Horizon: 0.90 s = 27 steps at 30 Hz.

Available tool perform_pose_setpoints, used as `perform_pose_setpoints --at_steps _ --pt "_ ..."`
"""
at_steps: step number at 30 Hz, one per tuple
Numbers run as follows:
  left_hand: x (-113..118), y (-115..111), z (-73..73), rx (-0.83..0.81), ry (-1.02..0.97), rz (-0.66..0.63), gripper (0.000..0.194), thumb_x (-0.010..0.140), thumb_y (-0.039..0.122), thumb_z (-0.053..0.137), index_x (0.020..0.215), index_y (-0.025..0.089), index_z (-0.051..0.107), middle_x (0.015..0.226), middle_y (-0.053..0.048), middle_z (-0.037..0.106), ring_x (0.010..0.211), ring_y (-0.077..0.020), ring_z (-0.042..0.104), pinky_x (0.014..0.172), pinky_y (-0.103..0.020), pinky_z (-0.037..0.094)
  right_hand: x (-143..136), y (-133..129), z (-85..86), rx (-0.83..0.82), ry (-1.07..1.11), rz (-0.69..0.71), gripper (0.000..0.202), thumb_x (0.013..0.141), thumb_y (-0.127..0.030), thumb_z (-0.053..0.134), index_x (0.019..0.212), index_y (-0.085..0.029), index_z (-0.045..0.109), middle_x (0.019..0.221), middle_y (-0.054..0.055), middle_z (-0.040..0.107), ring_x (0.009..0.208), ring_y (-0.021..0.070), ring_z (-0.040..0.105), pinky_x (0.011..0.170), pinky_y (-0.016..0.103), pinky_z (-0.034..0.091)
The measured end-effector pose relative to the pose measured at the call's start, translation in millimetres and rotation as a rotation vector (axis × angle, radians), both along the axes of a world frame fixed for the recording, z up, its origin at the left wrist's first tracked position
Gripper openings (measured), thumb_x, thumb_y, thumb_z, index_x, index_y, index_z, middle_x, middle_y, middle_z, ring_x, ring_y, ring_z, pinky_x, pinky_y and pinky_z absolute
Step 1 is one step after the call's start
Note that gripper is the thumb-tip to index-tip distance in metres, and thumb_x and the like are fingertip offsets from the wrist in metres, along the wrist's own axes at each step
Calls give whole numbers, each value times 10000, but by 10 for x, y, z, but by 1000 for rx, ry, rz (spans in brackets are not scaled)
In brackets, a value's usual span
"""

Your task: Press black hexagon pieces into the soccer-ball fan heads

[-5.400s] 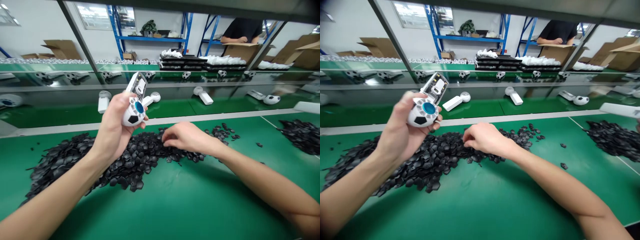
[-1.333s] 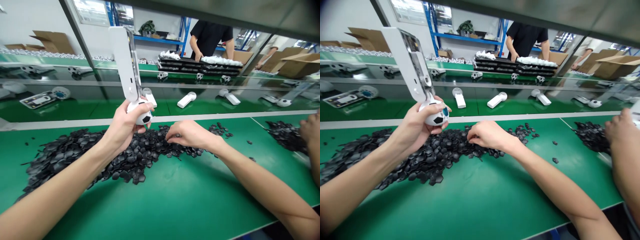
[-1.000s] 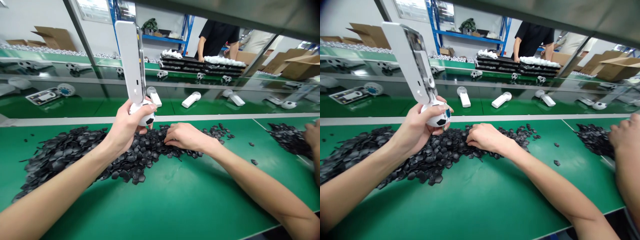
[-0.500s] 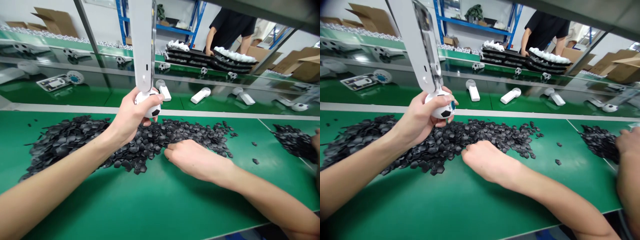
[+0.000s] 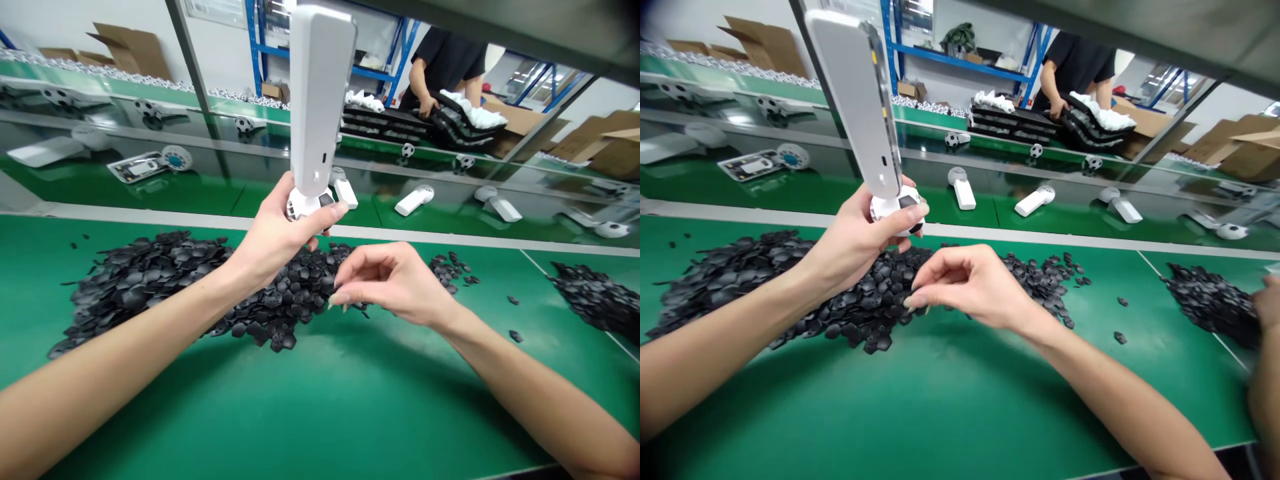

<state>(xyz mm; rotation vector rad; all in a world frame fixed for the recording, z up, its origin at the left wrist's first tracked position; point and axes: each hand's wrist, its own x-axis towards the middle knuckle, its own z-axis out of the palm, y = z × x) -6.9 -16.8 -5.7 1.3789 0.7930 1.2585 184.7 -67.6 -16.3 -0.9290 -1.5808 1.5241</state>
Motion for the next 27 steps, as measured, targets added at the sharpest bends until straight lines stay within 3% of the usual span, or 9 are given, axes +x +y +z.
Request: perform_pose_setpoints --at_steps 4,7,12,15,18,27 --pt "-27 32 -14 97 116 -4 457 769 334 904 1120 232 630 1022 -41 685 762 -187 635 573 -283 529 106 196 -44 -116 80 -104 283 711 -328 989 883 -179 820 836 36 783 783 159 760 710 228 617" --pt "-57 65 -48 285 271 39 452 724 287 897 1068 206 616 1049 -49 681 821 -197 625 673 -301 503 189 300 -59 -163 142 -132 299 710 -335 978 935 -197 837 910 37 797 848 168 773 750 236 632" --pt "-66 87 -178 688 537 84 281 830 222 797 1055 198 631 1012 -25 670 850 -179 626 728 -279 469 218 261 90 -58 136 -123 260 777 -291 945 1001 -196 854 945 34 804 841 151 768 783 226 635" --pt "-58 75 -213 839 573 45 269 883 236 785 1098 181 634 1073 -53 676 911 -182 648 758 -269 490 194 191 191 -10 124 -117 303 706 -245 990 952 -170 832 875 27 792 795 163 771 758 240 642" --pt "-50 49 -193 899 598 30 255 916 222 772 1118 164 628 1096 -77 678 966 -189 666 791 -266 507 165 155 234 -1 125 -171 345 612 -242 1037 838 -146 794 788 20 770 722 166 756 716 247 641" --pt "-44 -26 -184 963 768 -23 158 984 205 698 1111 151 622 1077 -104 646 929 -232 678 725 -303 512 94 69 193 67 53 -216 258 666 -239 998 764 -142 780 760 28 773 712 149 725 678 213 591"
